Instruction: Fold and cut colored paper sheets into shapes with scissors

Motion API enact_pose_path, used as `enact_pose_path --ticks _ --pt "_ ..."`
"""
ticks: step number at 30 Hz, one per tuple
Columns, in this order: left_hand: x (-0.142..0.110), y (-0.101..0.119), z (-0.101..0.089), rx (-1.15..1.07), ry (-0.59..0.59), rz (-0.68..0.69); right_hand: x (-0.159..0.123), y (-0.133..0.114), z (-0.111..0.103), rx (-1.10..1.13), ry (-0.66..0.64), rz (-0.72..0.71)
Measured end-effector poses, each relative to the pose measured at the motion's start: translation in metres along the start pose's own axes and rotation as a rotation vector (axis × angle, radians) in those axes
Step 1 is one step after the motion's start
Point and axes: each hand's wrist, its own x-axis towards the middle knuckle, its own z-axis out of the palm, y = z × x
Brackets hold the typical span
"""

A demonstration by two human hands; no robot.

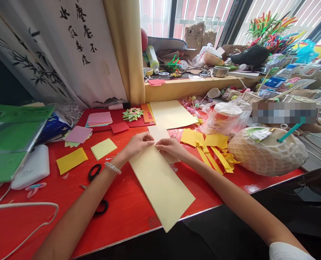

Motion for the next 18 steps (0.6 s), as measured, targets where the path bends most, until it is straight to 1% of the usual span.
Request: enact_pose_path --ticks 3,7,11,16,18 --pt "-0.007 0.003 0.0 -0.091 -0.005 -0.015 -0.001 -0.001 0.005 0.054 -0.028 0.02" --pt "-0.004 0.003 0.0 -0.055 -0.016 -0.024 -0.002 0.001 0.009 0.074 -0.015 0.006" --pt "-0.001 0.001 0.0 -0.053 -0.03 -0.098 -0.003 0.003 0.011 0.101 0.018 0.002" --pt "-0.006 0.003 -0.002 -0.225 -0.053 -0.239 -0.006 0.002 0.013 0.104 0.078 0.048" --pt "-0.007 0.004 -0.002 -0.265 -0.06 -0.243 -0.006 0.0 0.013 0.104 0.09 0.071"
